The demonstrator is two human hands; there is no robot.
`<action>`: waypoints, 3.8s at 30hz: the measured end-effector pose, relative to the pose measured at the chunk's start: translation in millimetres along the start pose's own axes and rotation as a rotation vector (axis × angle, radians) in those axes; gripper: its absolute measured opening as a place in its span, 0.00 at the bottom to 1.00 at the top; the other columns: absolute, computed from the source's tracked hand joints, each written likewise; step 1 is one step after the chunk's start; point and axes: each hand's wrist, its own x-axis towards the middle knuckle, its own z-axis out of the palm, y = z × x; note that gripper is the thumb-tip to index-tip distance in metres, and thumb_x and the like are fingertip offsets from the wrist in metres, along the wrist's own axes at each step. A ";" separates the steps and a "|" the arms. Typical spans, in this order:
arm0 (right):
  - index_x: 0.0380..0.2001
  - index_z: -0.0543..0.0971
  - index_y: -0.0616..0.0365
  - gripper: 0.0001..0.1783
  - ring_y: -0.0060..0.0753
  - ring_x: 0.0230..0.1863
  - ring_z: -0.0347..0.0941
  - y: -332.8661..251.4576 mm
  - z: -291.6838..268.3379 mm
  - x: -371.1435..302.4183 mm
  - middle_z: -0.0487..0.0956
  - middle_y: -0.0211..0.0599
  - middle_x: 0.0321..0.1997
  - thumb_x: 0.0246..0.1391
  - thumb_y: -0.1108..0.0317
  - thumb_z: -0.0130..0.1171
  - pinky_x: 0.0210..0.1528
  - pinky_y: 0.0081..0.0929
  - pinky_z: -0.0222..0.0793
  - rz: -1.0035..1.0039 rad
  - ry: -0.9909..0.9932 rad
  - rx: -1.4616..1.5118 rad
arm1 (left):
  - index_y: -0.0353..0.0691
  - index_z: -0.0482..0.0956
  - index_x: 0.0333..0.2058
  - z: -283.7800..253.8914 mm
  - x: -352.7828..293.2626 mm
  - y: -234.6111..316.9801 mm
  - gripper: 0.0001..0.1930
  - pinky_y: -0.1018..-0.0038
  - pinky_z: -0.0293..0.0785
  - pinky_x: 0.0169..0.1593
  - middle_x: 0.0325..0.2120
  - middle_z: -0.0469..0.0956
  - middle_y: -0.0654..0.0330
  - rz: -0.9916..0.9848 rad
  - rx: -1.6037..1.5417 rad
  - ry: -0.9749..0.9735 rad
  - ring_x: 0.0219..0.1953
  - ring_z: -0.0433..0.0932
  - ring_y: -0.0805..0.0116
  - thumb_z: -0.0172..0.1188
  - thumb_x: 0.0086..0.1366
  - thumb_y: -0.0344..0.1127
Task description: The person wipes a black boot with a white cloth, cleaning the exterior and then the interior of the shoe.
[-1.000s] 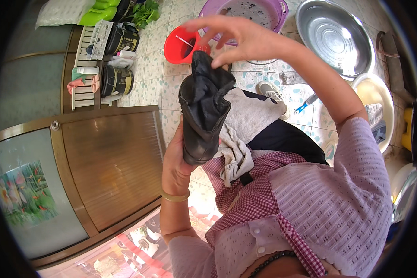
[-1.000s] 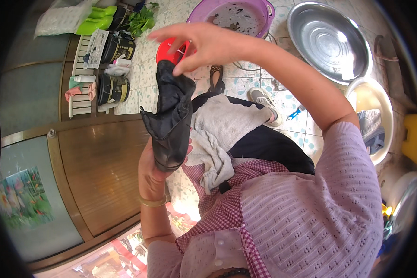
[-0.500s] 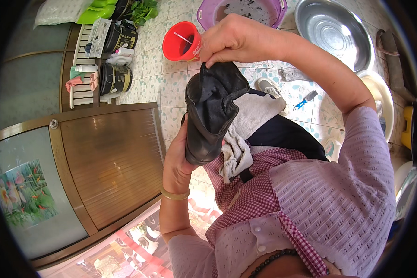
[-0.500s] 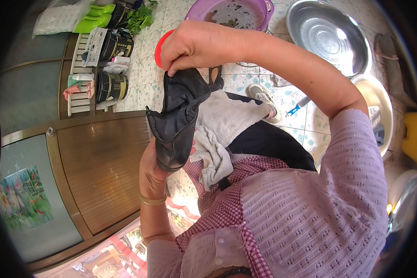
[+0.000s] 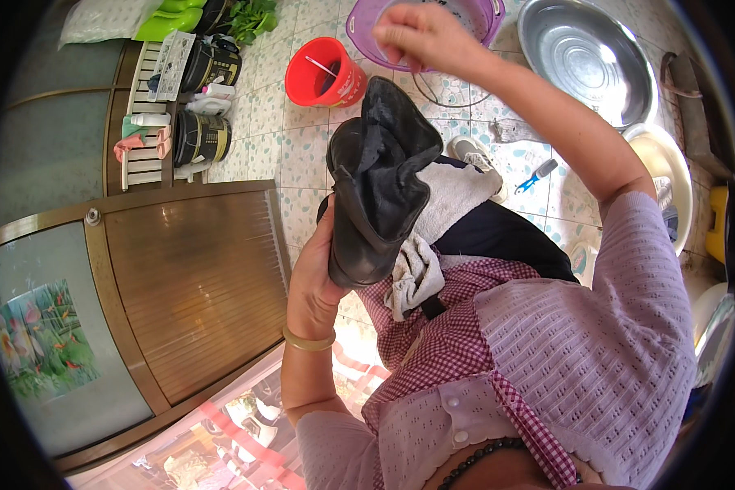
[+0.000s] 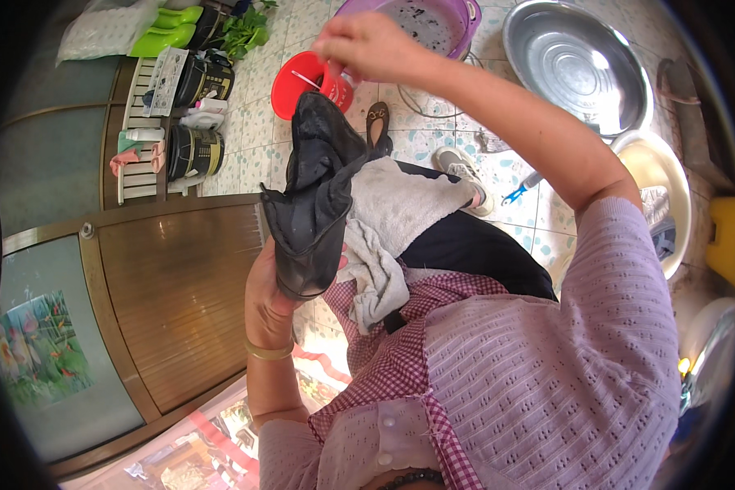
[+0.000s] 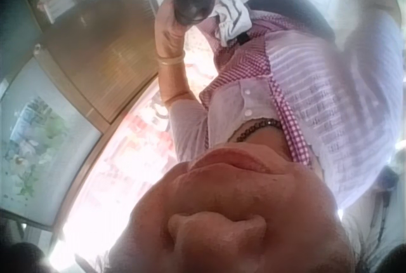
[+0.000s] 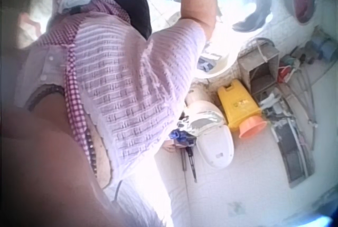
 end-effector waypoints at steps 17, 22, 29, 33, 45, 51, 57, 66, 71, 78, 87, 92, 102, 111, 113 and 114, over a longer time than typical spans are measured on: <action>0.30 0.75 0.67 0.09 0.30 0.26 0.68 -35.3 10.0 -11.4 0.73 0.38 0.26 0.54 0.69 0.57 0.30 0.25 0.64 -0.383 -0.468 -0.225 | 0.31 0.69 0.51 -1.6 -2.2 -3.5 0.22 0.52 0.78 0.43 0.44 0.76 0.44 0.053 0.108 0.035 0.40 0.79 0.49 0.43 0.68 0.44; 0.30 0.76 0.64 0.14 0.18 0.24 0.64 -32.7 12.8 -18.0 0.70 0.27 0.22 0.59 0.62 0.51 0.26 0.18 0.60 -0.089 -0.445 0.021 | 0.30 0.69 0.50 -1.7 -3.8 -4.2 0.22 0.52 0.78 0.42 0.43 0.76 0.43 0.032 0.092 0.048 0.39 0.79 0.49 0.43 0.68 0.44; 0.30 0.81 0.60 0.16 0.13 0.21 0.66 -27.9 22.3 -20.8 0.75 0.25 0.21 0.57 0.58 0.55 0.21 0.16 0.60 0.107 -0.257 0.328 | 0.30 0.69 0.51 -6.2 -4.3 -6.2 0.23 0.49 0.76 0.44 0.44 0.75 0.43 0.023 0.057 0.024 0.42 0.78 0.48 0.43 0.68 0.45; 0.29 0.82 0.60 0.18 0.18 0.21 0.71 4.2 -7.8 5.5 0.77 0.30 0.21 0.54 0.55 0.58 0.23 0.19 0.64 -0.022 -0.043 -0.118 | 0.32 0.68 0.52 -1.7 -6.0 -4.8 0.23 0.49 0.76 0.45 0.45 0.75 0.43 0.012 0.060 0.003 0.42 0.78 0.48 0.43 0.68 0.45; 0.34 0.79 0.62 0.09 0.19 0.24 0.66 -32.0 23.5 -13.6 0.75 0.27 0.28 0.47 0.72 0.63 0.26 0.17 0.62 -0.196 -0.385 -0.096 | 0.35 0.69 0.52 -0.5 -5.4 -4.5 0.21 0.52 0.78 0.43 0.45 0.76 0.47 0.038 0.098 -0.011 0.41 0.79 0.52 0.42 0.69 0.44; 0.33 0.79 0.63 0.06 0.13 0.20 0.65 -35.4 28.7 -13.4 0.75 0.25 0.23 0.50 0.74 0.58 0.20 0.13 0.60 0.119 -0.453 0.155 | 0.34 0.69 0.52 -4.4 -6.9 -6.5 0.22 0.52 0.77 0.44 0.45 0.75 0.46 0.036 0.078 0.006 0.41 0.79 0.51 0.42 0.69 0.45; 0.35 0.79 0.65 0.10 0.14 0.20 0.68 -30.5 25.2 -11.1 0.78 0.28 0.28 0.50 0.76 0.51 0.19 0.13 0.63 0.224 -0.567 0.327 | 0.33 0.68 0.53 -7.9 -9.5 -5.9 0.24 0.48 0.76 0.44 0.46 0.74 0.44 0.008 0.020 -0.003 0.42 0.78 0.48 0.42 0.69 0.47; 0.37 0.80 0.65 0.15 0.13 0.22 0.70 -36.2 27.7 -12.3 0.80 0.31 0.33 0.48 0.78 0.46 0.22 0.12 0.67 0.274 -0.604 0.427 | 0.32 0.65 0.55 -12.4 -12.1 -4.9 0.26 0.46 0.74 0.47 0.51 0.70 0.41 -0.001 -0.023 -0.067 0.47 0.76 0.46 0.40 0.69 0.48; 0.36 0.80 0.64 0.13 0.13 0.21 0.71 -38.5 32.3 -14.4 0.80 0.30 0.32 0.50 0.77 0.48 0.23 0.12 0.68 0.275 -0.620 0.496 | 0.31 0.62 0.57 -15.8 -13.8 -5.5 0.27 0.47 0.74 0.48 0.53 0.67 0.39 -0.010 -0.047 -0.096 0.48 0.74 0.44 0.40 0.69 0.48; 0.34 0.79 0.62 0.11 0.14 0.18 0.73 -24.2 39.4 -11.1 0.79 0.30 0.27 0.57 0.64 0.56 0.23 0.11 0.70 0.344 -0.568 0.531 | 0.30 0.61 0.57 -12.7 -14.5 -7.0 0.26 0.47 0.74 0.47 0.53 0.66 0.37 -0.013 -0.043 -0.129 0.46 0.75 0.43 0.41 0.69 0.45; 0.39 0.78 0.66 0.14 0.16 0.24 0.76 -31.3 38.4 -15.4 0.80 0.36 0.37 0.58 0.65 0.54 0.28 0.13 0.76 0.384 -0.565 0.688 | 0.41 0.63 0.58 -17.0 -14.6 -6.9 0.23 0.53 0.74 0.49 0.52 0.71 0.50 -0.014 0.078 -0.091 0.49 0.75 0.54 0.42 0.70 0.48; 0.40 0.78 0.67 0.11 0.16 0.25 0.76 -35.1 33.1 -16.8 0.80 0.36 0.38 0.56 0.73 0.52 0.32 0.13 0.76 0.337 -0.648 0.651 | 0.41 0.63 0.57 -17.9 -15.7 -6.3 0.23 0.53 0.74 0.49 0.52 0.71 0.50 -0.031 0.050 -0.134 0.48 0.75 0.53 0.41 0.70 0.48; 0.37 0.80 0.64 0.09 0.13 0.21 0.73 -29.6 35.1 -22.6 0.79 0.29 0.27 0.53 0.73 0.57 0.28 0.11 0.72 0.354 -0.555 0.513 | 0.29 0.61 0.57 -12.8 -12.2 -12.8 0.26 0.49 0.75 0.47 0.52 0.68 0.38 0.018 -0.003 -0.068 0.45 0.76 0.44 0.41 0.69 0.45; 0.37 0.80 0.64 0.10 0.14 0.23 0.73 -23.6 25.4 -26.6 0.80 0.29 0.29 0.53 0.70 0.60 0.29 0.13 0.73 0.426 -0.486 0.492 | 0.31 0.66 0.54 -11.7 -2.6 -11.8 0.25 0.49 0.76 0.45 0.46 0.73 0.42 0.000 0.013 -0.020 0.42 0.77 0.45 0.42 0.69 0.47; 0.38 0.79 0.64 0.10 0.15 0.24 0.74 -25.7 20.6 -27.8 0.80 0.31 0.32 0.54 0.72 0.58 0.31 0.13 0.74 0.392 -0.481 0.571 | 0.32 0.66 0.54 -15.5 -1.3 -9.8 0.25 0.48 0.76 0.44 0.47 0.73 0.42 0.008 0.059 -0.007 0.42 0.77 0.45 0.41 0.69 0.47; 0.39 0.79 0.65 0.10 0.15 0.25 0.75 -25.0 19.2 -28.9 0.80 0.31 0.32 0.54 0.74 0.57 0.32 0.14 0.74 0.383 -0.502 0.573 | 0.32 0.66 0.54 -14.1 -2.5 -10.0 0.25 0.48 0.76 0.44 0.47 0.73 0.42 0.009 0.052 -0.015 0.42 0.77 0.45 0.42 0.69 0.47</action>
